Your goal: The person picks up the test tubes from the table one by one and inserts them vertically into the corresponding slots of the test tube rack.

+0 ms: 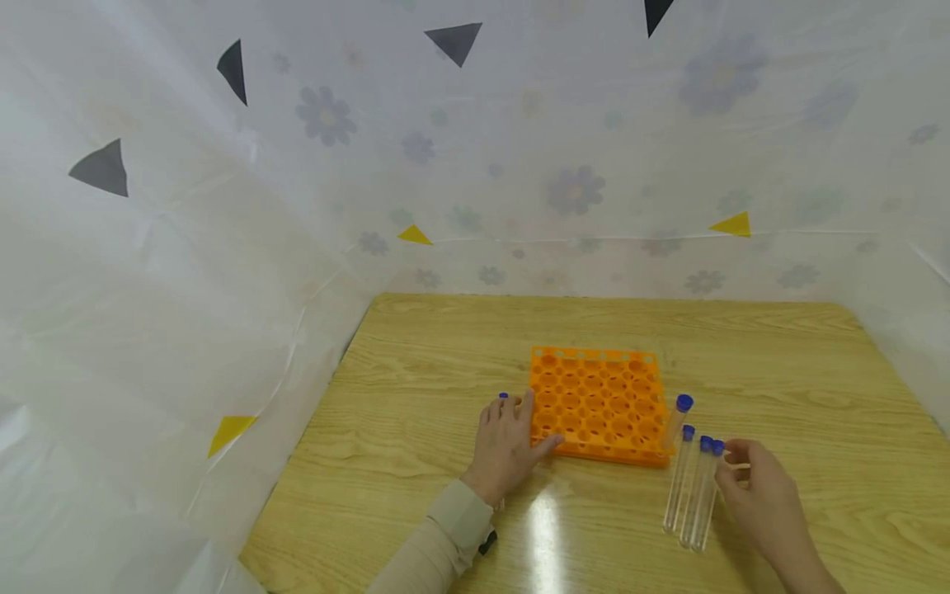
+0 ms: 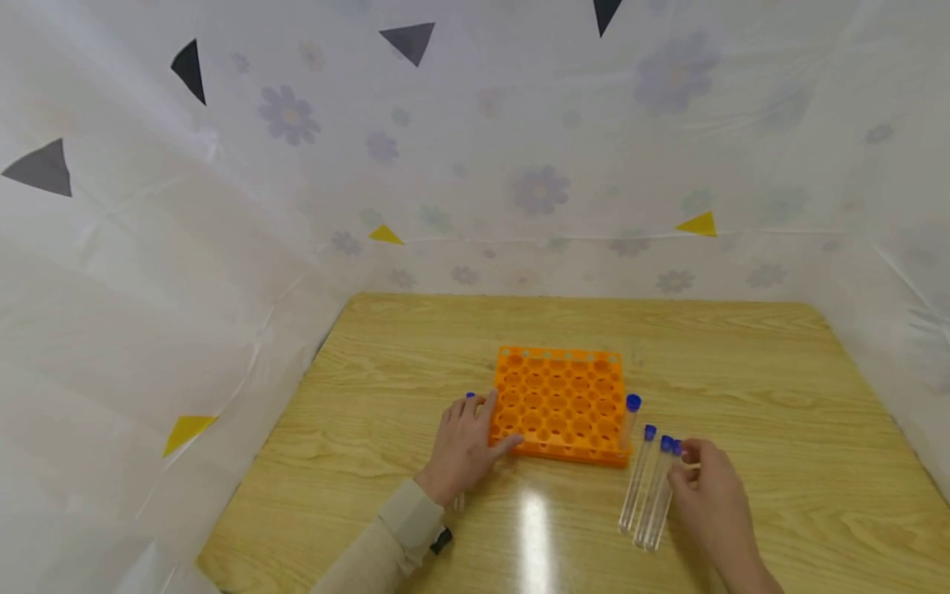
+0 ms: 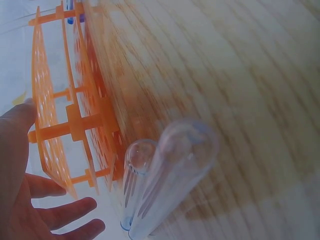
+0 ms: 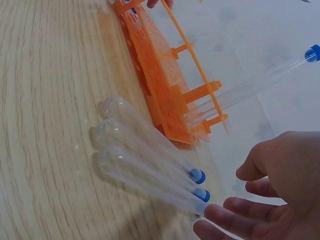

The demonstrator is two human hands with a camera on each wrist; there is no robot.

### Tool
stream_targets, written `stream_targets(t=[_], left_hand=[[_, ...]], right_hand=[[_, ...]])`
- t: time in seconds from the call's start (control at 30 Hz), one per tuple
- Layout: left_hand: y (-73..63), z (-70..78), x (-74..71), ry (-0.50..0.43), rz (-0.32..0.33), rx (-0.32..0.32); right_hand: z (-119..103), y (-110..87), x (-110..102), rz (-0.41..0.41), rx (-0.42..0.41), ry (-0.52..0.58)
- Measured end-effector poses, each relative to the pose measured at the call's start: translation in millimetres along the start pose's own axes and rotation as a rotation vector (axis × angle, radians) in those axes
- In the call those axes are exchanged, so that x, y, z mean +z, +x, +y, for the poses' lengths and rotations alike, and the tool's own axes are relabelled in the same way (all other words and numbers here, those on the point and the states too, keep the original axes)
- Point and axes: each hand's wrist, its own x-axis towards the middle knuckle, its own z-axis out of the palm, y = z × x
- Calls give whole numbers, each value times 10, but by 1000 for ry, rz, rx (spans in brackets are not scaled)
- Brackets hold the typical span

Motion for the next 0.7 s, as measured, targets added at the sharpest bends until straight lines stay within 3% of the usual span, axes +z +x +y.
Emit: stream_targets(t=[0.53,0.7], left_hand=[[0,-4,-22,-16,-34,-7],[2,-1,-31,-28,-46,-7]], right_hand=[[100,16,90,-181,69,-159],[122,29,101,-201,76,-175]])
